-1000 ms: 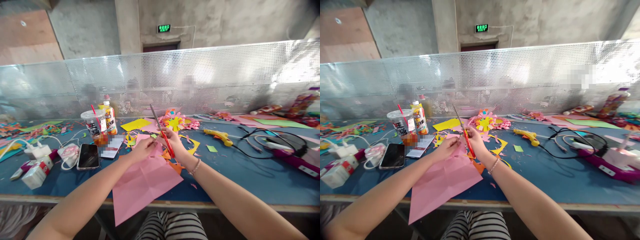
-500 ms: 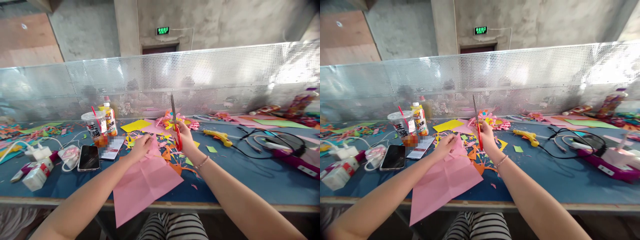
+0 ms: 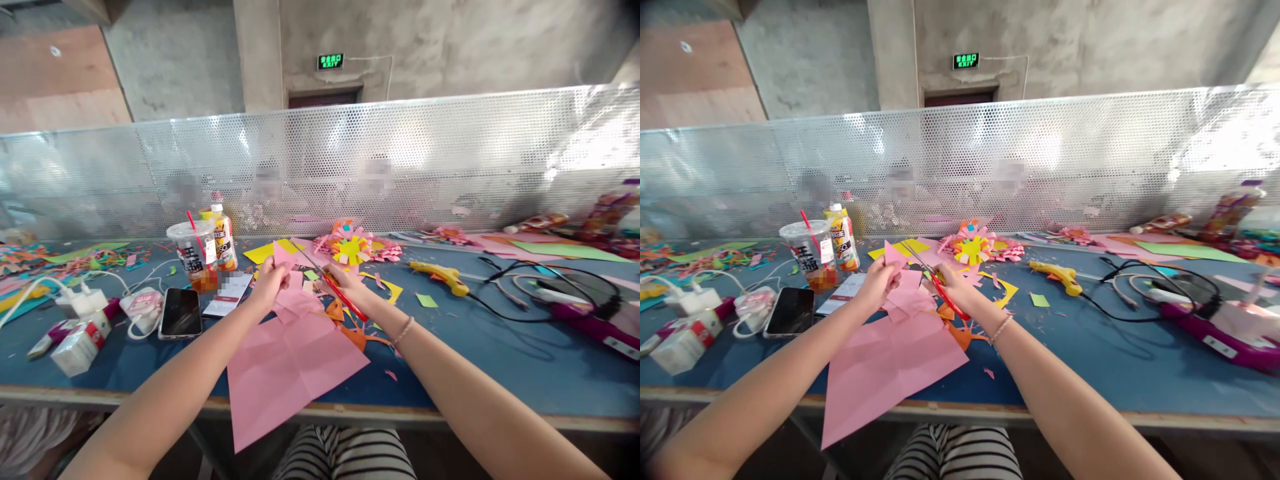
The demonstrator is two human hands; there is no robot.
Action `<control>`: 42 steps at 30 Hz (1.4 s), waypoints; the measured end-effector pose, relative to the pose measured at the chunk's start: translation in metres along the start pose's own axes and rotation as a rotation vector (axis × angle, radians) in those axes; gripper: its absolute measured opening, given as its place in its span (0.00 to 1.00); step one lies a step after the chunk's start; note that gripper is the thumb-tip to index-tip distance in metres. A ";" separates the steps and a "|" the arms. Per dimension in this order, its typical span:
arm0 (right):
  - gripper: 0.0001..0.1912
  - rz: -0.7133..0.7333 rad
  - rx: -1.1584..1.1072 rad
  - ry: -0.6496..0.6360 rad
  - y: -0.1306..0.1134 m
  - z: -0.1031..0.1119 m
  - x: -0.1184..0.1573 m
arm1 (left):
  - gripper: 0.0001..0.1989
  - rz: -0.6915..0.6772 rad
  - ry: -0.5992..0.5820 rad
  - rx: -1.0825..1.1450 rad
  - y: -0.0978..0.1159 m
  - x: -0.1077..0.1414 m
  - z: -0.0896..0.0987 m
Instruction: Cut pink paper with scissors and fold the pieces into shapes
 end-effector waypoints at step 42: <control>0.15 0.050 0.072 -0.145 -0.017 -0.004 0.007 | 0.11 -0.029 -0.058 0.016 0.000 0.004 -0.008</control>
Point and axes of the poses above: each hand's wrist, its own x-axis away from the middle knuckle, its own z-axis out of the back of the hand, y = z × x, the point moved 2 cm from there along -x, towards the middle knuckle, and after that the axes turned 5 degrees about -y, right-handed, at the moved point
